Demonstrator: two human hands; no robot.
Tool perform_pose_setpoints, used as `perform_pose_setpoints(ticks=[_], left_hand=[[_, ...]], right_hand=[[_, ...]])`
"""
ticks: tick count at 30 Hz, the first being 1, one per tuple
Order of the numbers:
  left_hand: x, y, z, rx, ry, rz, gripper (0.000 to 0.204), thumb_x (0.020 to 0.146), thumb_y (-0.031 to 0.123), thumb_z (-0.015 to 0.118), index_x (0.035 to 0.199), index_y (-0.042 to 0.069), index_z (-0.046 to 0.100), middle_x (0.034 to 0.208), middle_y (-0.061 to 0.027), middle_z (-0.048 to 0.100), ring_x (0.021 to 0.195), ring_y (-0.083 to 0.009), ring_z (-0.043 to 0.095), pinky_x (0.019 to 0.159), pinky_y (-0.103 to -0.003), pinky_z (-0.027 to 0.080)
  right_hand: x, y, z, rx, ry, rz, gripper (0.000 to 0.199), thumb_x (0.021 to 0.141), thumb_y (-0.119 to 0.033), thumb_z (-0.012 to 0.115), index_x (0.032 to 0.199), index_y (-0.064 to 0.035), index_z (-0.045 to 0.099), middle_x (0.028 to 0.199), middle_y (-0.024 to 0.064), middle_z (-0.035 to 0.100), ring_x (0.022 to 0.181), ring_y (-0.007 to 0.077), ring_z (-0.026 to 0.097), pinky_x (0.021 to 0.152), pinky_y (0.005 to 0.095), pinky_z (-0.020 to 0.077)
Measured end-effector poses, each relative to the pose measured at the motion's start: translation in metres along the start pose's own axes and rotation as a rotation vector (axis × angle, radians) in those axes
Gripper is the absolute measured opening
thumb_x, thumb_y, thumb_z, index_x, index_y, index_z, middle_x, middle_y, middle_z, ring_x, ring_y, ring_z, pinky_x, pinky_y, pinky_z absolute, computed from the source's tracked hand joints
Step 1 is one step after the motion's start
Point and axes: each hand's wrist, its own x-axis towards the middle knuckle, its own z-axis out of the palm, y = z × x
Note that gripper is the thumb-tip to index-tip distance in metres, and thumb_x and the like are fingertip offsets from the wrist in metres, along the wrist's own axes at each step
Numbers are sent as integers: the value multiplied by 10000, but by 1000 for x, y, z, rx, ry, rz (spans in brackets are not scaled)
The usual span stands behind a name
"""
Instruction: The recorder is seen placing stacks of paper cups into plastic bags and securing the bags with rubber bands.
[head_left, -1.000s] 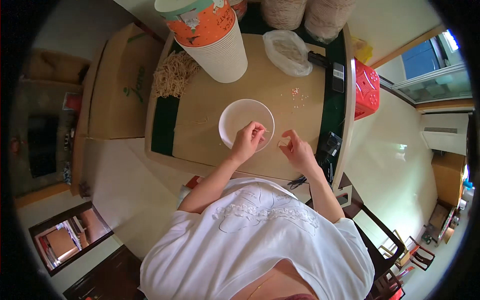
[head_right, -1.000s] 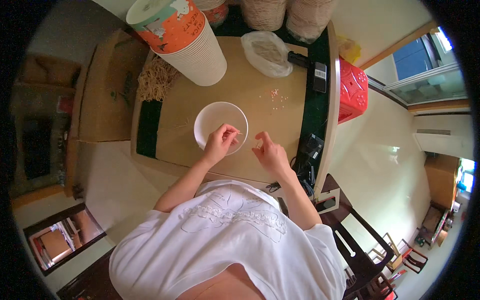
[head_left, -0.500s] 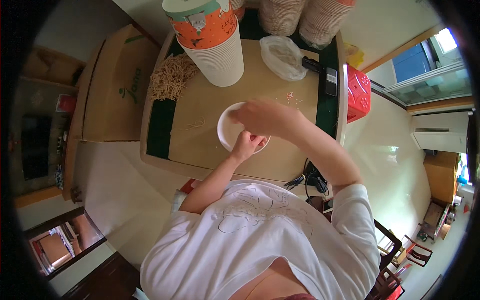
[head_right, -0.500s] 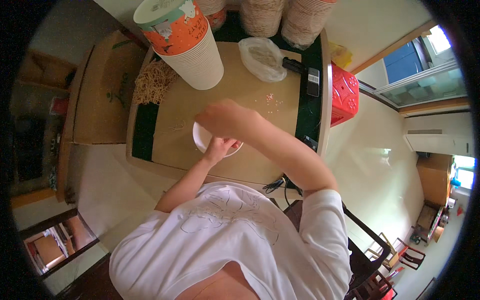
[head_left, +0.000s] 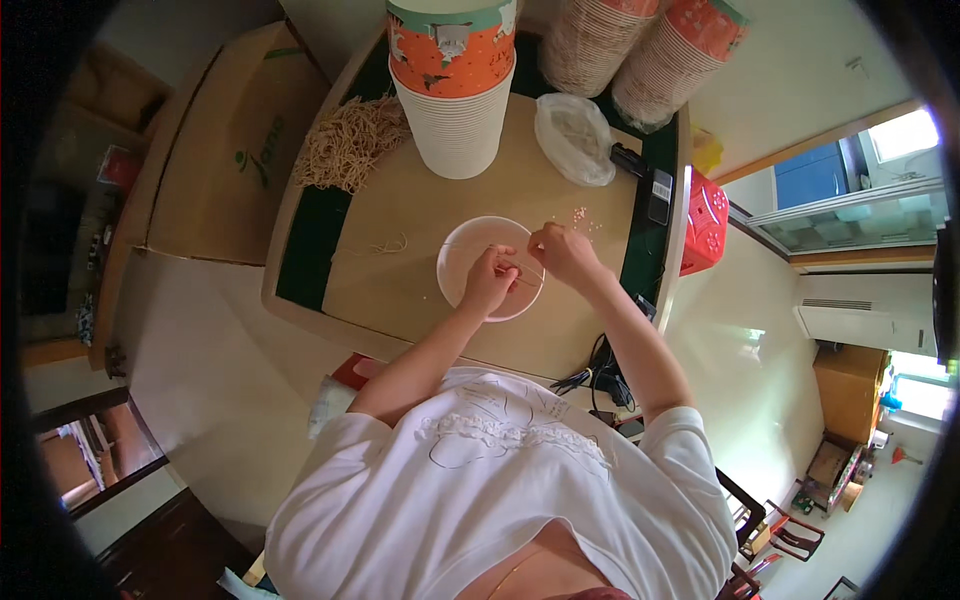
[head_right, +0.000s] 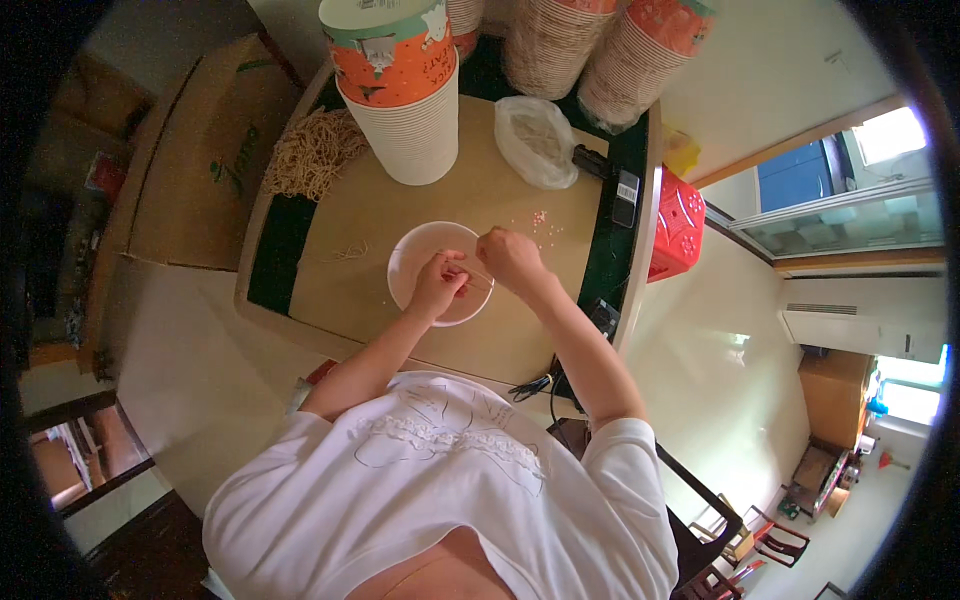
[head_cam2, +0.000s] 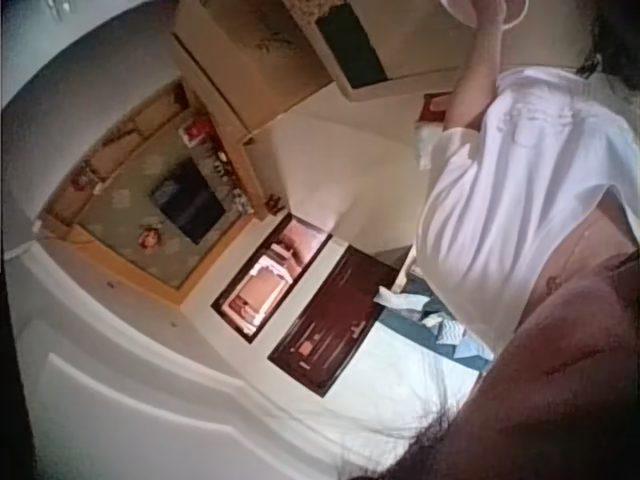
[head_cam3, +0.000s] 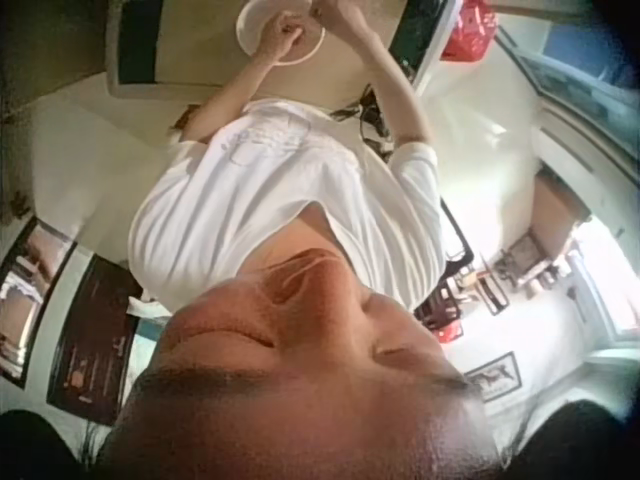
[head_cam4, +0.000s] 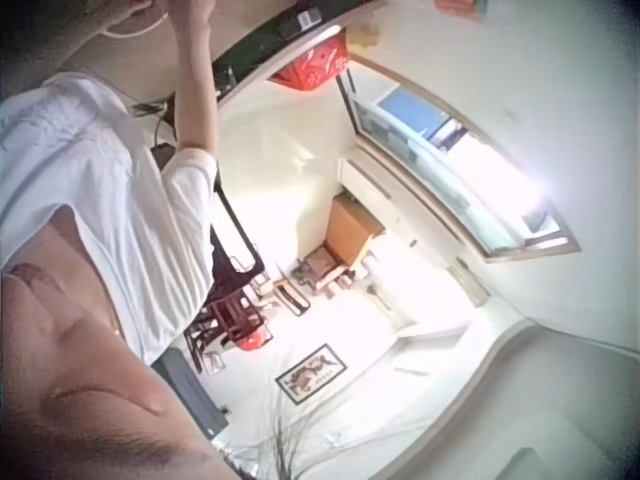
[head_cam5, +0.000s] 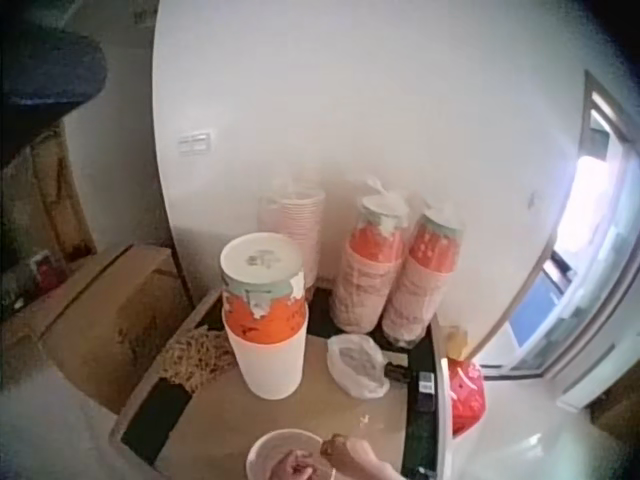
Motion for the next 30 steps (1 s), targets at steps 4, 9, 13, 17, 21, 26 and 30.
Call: perform_pose_setpoints(ticks=[4,9,13,17,21,26,30], left_hand=[[0,4,0,-15,23,48,250,827,-6,589,1055,25,491,786,-72,612,632,-112,592,554,-226,497],[1,4,2,-11,46,83,219,808,30,633,981,19,499,760,-70,624,695,-122,623,594,-233,500],[-2,8,-1,23,54,117,231,783,45,657,948,20,497,737,-81,617,651,-174,624,590,-281,502],[-26,51,-9,733,45,394,235,715,40,661,889,34,504,904,-103,595,827,-259,592,679,-355,480],[-13,56,-2,829,102,871,184,723,54,613,869,55,501,954,-107,539,944,-313,521,794,-421,436],[-3,31,-1,806,-160,573,163,755,44,595,856,49,467,835,-149,560,845,-330,580,744,-446,447],[-8,33,-2,525,-167,431,201,793,147,618,825,61,440,684,-120,568,645,-307,589,575,-397,464]], right_hand=[[-8,-7,1,63,-30,30,94,758,-153,599,824,-118,655,888,118,611,852,308,607,724,406,484],[-11,-7,-2,136,-7,-18,98,743,-169,639,829,-132,668,871,107,595,879,296,593,748,394,471],[-13,-10,0,91,-23,-3,66,734,-170,643,789,-135,654,842,97,585,826,297,600,711,390,482],[-15,-4,2,100,62,1,40,736,-175,630,757,-143,640,843,96,585,803,296,606,686,391,493],[-19,-5,1,129,57,32,46,740,-176,617,755,-137,635,836,104,578,797,304,602,678,395,489],[-29,2,6,177,110,-2,51,771,-142,584,767,-110,624,828,112,570,789,319,592,668,403,480],[-38,4,9,219,130,-8,58,780,-122,568,768,-97,618,835,109,575,791,317,594,669,398,482]])
